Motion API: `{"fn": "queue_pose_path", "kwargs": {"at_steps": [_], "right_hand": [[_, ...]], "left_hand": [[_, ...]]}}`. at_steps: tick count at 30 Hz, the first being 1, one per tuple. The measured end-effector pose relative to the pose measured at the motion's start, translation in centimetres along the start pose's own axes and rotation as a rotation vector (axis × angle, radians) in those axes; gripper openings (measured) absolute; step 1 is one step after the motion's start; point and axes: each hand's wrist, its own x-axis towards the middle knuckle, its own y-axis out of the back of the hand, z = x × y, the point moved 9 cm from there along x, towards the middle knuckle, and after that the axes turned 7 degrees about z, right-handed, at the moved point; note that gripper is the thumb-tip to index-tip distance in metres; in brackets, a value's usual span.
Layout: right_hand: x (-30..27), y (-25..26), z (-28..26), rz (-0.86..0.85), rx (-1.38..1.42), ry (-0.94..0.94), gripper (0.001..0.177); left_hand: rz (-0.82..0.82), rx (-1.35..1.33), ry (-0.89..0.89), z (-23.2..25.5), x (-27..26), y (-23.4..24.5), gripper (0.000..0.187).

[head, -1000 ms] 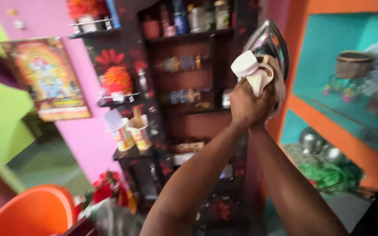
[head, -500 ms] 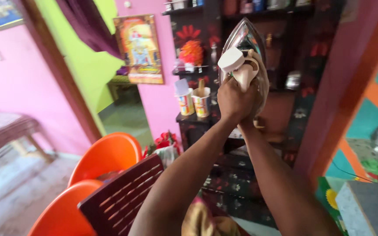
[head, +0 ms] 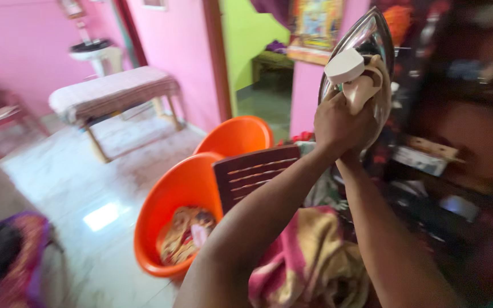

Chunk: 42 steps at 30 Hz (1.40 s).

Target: The person retrieves an iron from a shelf, places it on a table, and plugs it into a wall socket. They then gather a pile of clothes from a bed and place them on a chair.

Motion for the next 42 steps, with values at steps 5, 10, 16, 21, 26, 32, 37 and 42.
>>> {"fn": "queue_pose_path", "kwargs": {"at_steps": [5,10,16,21,26,32,37,42], "right_hand": [[-7.4,-6.4,-5.7,-0.063,0.21,-0.029,0.024],[-15.0,-9.5,-17.4,-0.155,0.436,-0.183,0.027],[-23.7,-5.8,-35.8,-0.124,0.664,-0.129,0.037],[-34.4,-7.7,-48.5,-0.262,0.902,-0.19,0.038],[-42.0,-9.3,-59.2,-0.414,1.139,-0.259,0.038],[-48.8,-11.6,-68.3,-0.603,1.385,-0.333,0.039],[-53.5,-15.5,-73.3,-0.727,1.522,-0.406,0.039],[-56.3,-22.5,-77.3,-0.811,1.621,-0.452,0.04]], "left_hand": [[0.104,0.123,-0.03,-1.3,1.1,10.6,0.04],[0.188,0.204,0.025,-3.8,1.9,22.2,0.038],[0.306,0.312,-0.021,-7.2,2.5,39.1,0.033],[0.363,0.541,-0.045,-11.0,2.7,52.7,0.032],[0.39,0.599,0.034,-14.3,3.8,64.2,0.035],[0.464,0.67,-0.037,-16.5,5.1,73.5,0.035],[0.511,0.732,-0.07,-19.6,7.2,78.1,0.037],[0.522,0.742,-0.053,-25.0,11.4,81.7,0.038]]}}
